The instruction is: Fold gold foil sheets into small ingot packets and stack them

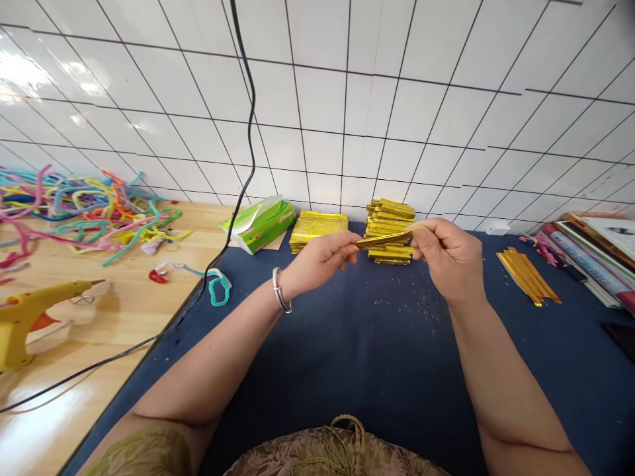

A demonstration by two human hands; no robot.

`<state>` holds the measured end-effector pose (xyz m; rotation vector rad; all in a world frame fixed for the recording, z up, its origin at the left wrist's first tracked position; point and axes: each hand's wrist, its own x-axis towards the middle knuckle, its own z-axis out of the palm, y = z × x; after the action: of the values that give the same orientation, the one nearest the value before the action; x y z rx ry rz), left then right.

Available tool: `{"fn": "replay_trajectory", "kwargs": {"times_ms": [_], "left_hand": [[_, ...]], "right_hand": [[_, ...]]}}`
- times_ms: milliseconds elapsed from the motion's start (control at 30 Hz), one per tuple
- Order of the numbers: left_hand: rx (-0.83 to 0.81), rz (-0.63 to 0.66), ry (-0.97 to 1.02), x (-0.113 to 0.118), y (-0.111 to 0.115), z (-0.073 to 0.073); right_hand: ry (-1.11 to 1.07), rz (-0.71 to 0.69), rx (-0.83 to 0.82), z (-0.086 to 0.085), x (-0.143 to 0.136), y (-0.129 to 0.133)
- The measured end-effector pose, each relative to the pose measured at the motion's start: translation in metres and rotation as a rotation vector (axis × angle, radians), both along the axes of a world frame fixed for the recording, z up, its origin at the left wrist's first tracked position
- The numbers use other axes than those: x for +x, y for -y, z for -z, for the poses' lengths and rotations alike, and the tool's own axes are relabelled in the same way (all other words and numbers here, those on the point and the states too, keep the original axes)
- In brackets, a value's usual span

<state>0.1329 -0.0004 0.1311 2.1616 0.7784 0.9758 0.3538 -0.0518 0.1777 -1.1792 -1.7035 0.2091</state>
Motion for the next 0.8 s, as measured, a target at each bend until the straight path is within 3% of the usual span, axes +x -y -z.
{"fn": "replay_trajectory", "kwargs": {"times_ms": [233,400,500,667,800], "left_hand": [[0.069,-0.235,0.231,-0.027,-0.008,-0.013],[0.325,-0.347,0.032,-0.038,-0.009,-0.021],[0.421,-0.32,-0.127,-0.041,-0.009,-0.025],[0.44,-0.174,-0.156,-0.045,-0.011,-0.028],[0.596,-0.209,-0.185,-0.044,-0.012,-0.026]], "right_hand": [[0.471,-0.077,0.072,-0.001,0.005,-0.005],[0.733,0.024,0.104,0.01,0.007,-0.012],[0.793,0.097,0.121,0.011,0.009,-0.012],[0.768,0.103,0.147,0.008,0.012,-0.012],[0.76,0.117,0.155,0.008,0.011,-0.01]]}}
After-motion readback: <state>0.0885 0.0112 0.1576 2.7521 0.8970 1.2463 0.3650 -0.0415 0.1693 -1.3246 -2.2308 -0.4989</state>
